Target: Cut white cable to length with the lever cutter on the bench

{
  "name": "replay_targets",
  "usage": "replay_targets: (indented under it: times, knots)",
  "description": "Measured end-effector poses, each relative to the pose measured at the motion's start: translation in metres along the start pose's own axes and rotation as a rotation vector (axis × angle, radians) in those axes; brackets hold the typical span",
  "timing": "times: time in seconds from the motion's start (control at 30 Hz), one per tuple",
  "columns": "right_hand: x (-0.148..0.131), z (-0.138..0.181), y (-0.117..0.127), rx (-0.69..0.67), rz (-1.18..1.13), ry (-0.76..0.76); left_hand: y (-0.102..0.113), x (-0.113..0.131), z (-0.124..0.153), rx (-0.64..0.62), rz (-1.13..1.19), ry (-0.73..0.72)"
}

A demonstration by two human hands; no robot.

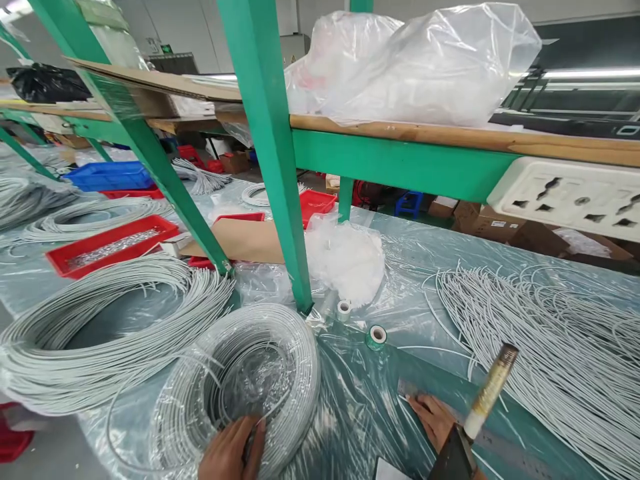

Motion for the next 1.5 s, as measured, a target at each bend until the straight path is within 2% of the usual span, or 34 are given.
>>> replay_targets:
  times: [0.1,0.3,1.0,1.33,1.5]
  knots:
    - [-0.002,-0.003,0.001,-0.009,0.025,0.061,0.002,0.004,0.000,0.018,0.030,0.031]
    - [-0.001,-0.002,0.005,-0.035,0.041,0.162,0.007,0.013,0.000,-0.028,0.082,0.098]
    - [-0.017,-0.009,0.015,-0.007,-0.007,0.161,0.008,0.017,-0.001,-0.100,0.097,0.144]
    - [-0.011,0.004,0.000,-0.054,0.041,0.168,0.007,0.016,0.001,-0.118,0.120,0.177]
    - [-0.013,0.000,0.000,-0.065,0.057,0.172,0.006,0.014,-0.002,-0.100,0.114,0.161]
Point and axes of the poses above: each hand's wrist, its own z-axis away from the middle knuckle, its own y-axis out of the back of the hand, x = y × z, the point moved 3 cm from there along -z, towards the middle knuckle
